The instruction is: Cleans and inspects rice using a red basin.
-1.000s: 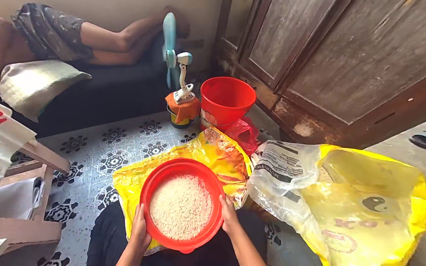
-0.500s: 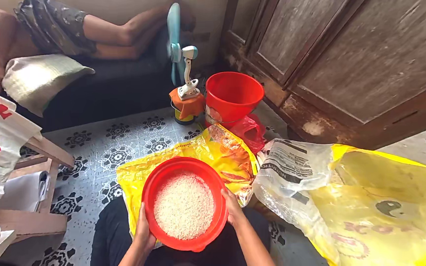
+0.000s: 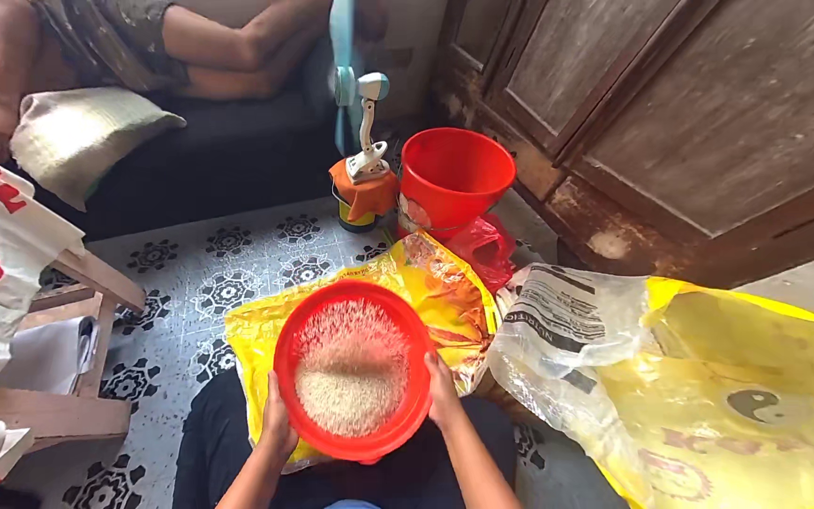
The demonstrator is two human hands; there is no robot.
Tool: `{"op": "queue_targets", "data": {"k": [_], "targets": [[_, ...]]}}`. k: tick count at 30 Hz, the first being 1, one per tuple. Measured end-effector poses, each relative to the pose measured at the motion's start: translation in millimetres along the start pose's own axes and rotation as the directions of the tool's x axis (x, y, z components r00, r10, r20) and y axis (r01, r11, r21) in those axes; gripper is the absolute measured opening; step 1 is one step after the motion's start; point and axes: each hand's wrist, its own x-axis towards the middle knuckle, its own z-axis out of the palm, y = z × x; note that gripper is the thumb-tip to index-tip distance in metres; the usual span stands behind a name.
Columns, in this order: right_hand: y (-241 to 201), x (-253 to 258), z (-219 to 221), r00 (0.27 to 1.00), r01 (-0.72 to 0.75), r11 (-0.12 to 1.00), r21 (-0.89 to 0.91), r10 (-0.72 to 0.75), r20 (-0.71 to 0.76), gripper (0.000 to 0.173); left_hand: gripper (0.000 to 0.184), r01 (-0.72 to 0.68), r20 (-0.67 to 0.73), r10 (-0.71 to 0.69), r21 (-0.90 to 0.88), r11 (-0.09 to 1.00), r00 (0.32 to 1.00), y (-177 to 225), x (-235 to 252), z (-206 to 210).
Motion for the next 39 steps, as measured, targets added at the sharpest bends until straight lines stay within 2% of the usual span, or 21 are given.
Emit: {"op": "queue_targets", "data": {"k": [4,8,10,14,18,22,25,27,29,34,36,39], "targets": [[20,-15,-8,0.985,-0.160,0.986,-0.050,0.156,-0.069,0.040,0.063,0.120,-0.071,-0.120,-0.005,0.993,0.990,-14,-9,-15],[6,-9,-14,0.907,-0.394,0.913,-0.105,0.368,-0.206,0.035,0.064,0.314,-0.122,-0.311,0.002,0.949,0.942,-7,-23,-1],[4,-10,-16,0.891,-0.423,0.899,-0.115,0.390,-0.231,0.035,0.065,0.394,-0.118,-0.391,0.002,0.919,0.913,-15,-21,-11],[3,-19,-10,0.950,-0.266,0.956,-0.126,0.237,-0.203,0.037,0.063,0.317,-0.101,-0.327,-0.096,0.943,0.940,-30,-11,-15],[-7,-38,-6,0.987,-0.018,0.997,-0.077,0.005,-0.161,0.038,0.063,0.129,-0.083,-0.127,0.021,0.991,0.988,-4,-23,2],[-55,-67,9,0.959,0.259,0.966,0.013,-0.255,-0.126,0.038,0.058,-0.150,0.015,0.149,0.035,0.988,0.989,43,-54,23],[-71,-69,15,0.921,0.387,0.920,0.057,-0.384,-0.061,0.039,0.058,-0.293,0.042,0.293,-0.008,0.956,0.955,53,-56,26],[-51,-48,13,0.948,0.319,0.945,0.067,-0.317,-0.042,0.039,0.061,-0.242,0.053,0.242,-0.001,0.970,0.969,36,-34,18],[-13,-28,6,0.989,0.135,0.990,0.044,-0.132,-0.060,0.042,0.064,-0.105,0.022,0.105,0.033,0.994,0.994,13,-11,5],[45,-33,-6,0.986,-0.096,0.995,0.018,0.098,-0.137,0.041,0.067,0.088,-0.077,-0.082,0.089,0.992,0.994,-16,-11,-23],[46,-35,-5,0.981,-0.125,0.992,0.034,0.129,-0.147,0.041,0.066,0.097,-0.097,-0.089,0.075,0.992,0.991,-15,-16,-23],[15,-35,5,0.989,-0.060,0.998,0.031,0.063,-0.136,0.040,0.062,0.016,-0.086,-0.012,0.044,0.999,0.996,2,-22,-9]]}}
